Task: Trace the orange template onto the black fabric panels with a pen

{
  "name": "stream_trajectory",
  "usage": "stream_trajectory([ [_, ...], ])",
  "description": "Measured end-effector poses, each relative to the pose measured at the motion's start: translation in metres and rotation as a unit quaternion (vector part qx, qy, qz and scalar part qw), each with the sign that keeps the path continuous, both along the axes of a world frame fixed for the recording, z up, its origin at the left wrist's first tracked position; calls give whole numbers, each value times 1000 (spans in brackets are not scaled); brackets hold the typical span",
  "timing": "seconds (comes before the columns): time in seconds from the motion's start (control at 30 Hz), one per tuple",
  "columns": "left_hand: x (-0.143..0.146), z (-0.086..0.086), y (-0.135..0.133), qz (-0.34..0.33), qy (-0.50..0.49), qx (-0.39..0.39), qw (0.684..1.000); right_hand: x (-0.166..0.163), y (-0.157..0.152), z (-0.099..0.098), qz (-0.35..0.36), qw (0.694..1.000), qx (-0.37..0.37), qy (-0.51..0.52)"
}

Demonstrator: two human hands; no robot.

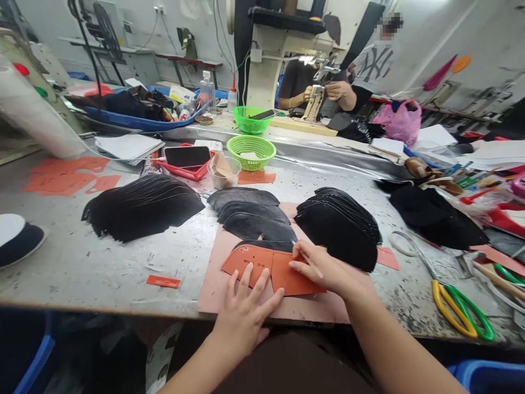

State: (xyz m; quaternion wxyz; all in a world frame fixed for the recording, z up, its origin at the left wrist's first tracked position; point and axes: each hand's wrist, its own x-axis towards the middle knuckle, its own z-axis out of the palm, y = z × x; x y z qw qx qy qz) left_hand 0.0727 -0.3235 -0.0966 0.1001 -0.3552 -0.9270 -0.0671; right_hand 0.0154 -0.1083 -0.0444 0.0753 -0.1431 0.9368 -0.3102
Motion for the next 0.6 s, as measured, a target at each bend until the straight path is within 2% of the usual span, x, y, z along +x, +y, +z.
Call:
stream_trajectory([
  [0.1,0,-1,-1,1,41,21,999,5,7,-4,-26,995,-66,67],
  [0.2,1,-1,1,4,64,6,998,4,44,-4,-139,965,-123,184],
  [0.27,-1,0,5,-1,53,-20,998,3,80,-2,-248,935,-109,231],
  [0.3,-4,2,8,-5,43,-30,999,3,99,0,-294,924,-78,233],
  [0.4,-24,11,19,-4,-1,-36,999,7,137,3,-350,908,21,228],
  [0.47,-42,19,27,23,-36,-29,999,13,143,4,-379,893,11,244],
  [0.53,-55,25,33,46,-72,-24,996,18,139,5,-399,876,-48,267],
  [0.6,-57,27,37,43,-97,-18,994,19,129,6,-385,874,-112,276],
])
